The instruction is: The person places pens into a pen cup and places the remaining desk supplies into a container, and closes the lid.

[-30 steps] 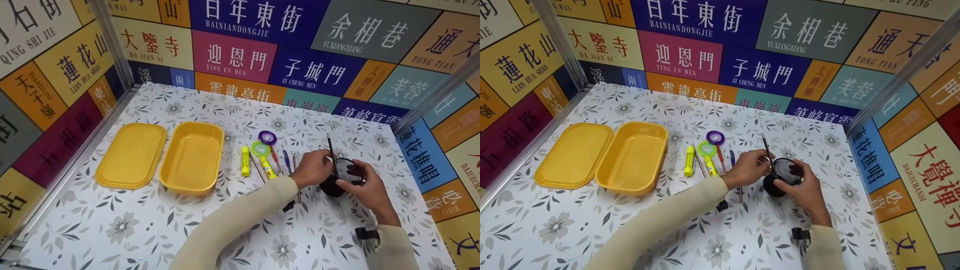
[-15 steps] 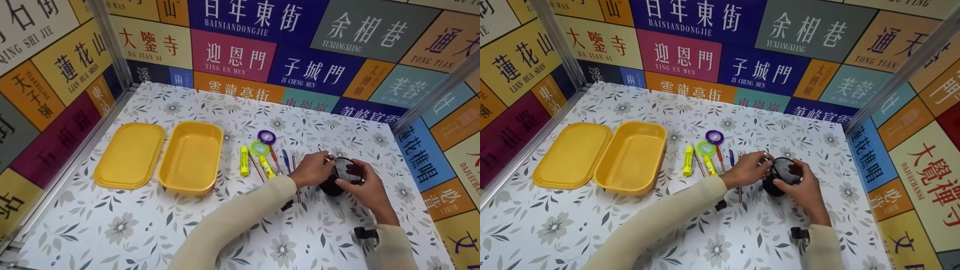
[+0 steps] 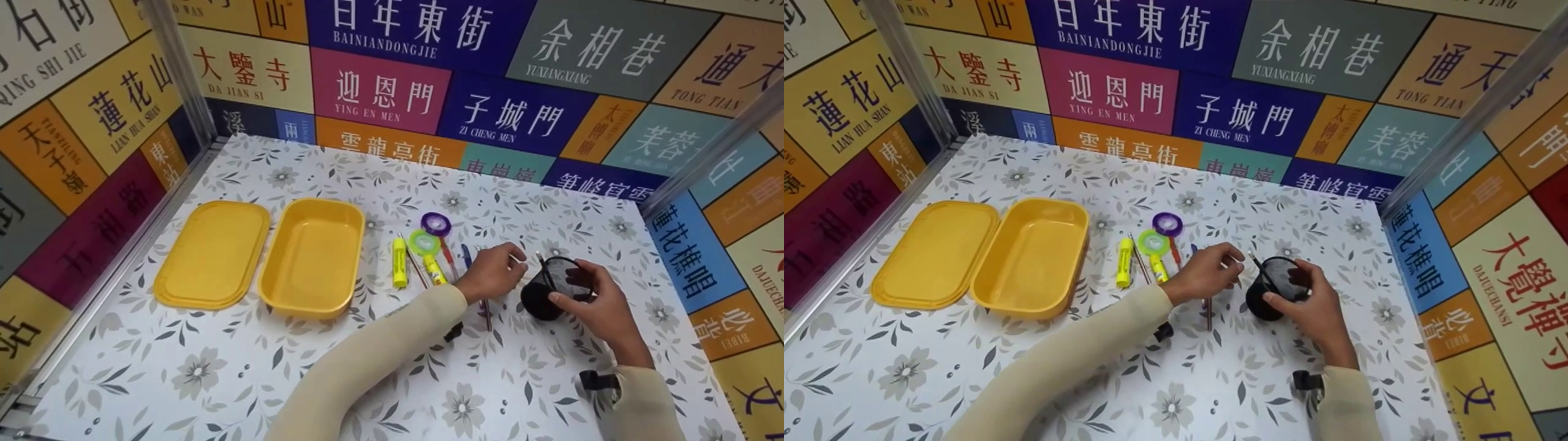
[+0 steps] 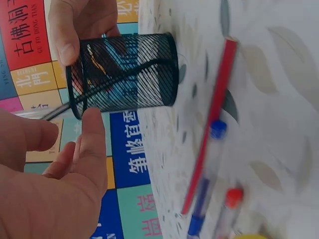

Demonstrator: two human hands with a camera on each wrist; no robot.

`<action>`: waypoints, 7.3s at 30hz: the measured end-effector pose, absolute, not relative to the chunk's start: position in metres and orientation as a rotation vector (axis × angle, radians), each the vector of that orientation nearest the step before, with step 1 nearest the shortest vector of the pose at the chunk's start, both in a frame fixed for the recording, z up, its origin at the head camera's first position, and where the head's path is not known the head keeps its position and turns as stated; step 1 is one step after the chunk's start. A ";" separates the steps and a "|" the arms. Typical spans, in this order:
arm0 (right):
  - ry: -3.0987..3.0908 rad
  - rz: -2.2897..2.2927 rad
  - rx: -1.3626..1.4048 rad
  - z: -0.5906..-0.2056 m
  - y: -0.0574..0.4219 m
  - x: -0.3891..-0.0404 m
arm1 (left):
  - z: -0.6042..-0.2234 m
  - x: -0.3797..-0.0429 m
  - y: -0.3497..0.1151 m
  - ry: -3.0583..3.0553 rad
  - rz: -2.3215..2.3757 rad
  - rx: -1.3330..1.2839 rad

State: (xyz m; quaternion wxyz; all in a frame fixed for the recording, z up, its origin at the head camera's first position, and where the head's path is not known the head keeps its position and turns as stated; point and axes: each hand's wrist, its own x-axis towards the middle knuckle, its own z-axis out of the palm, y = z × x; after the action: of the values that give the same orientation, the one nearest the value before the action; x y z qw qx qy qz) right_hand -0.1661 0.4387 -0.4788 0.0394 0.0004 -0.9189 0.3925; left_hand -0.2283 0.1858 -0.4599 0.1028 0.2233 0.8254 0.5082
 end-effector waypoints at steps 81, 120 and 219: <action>-2.845 1.238 -0.011 -0.481 0.439 -0.162 | -0.493 -0.216 0.072 2.877 0.896 0.361; -2.834 1.211 0.008 -0.480 0.437 -0.161 | -0.490 -0.215 0.084 3.077 0.672 0.251; -2.799 1.254 0.044 -0.481 0.436 -0.159 | -0.436 -0.218 0.117 2.110 1.990 0.532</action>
State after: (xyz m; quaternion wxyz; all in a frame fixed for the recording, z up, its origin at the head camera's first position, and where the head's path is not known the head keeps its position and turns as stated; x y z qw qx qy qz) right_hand -0.1592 0.4362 -0.4814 0.0370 0.0143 -0.9119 0.4084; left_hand -0.2177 0.1175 -0.4363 0.0962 0.1796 0.7122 0.6717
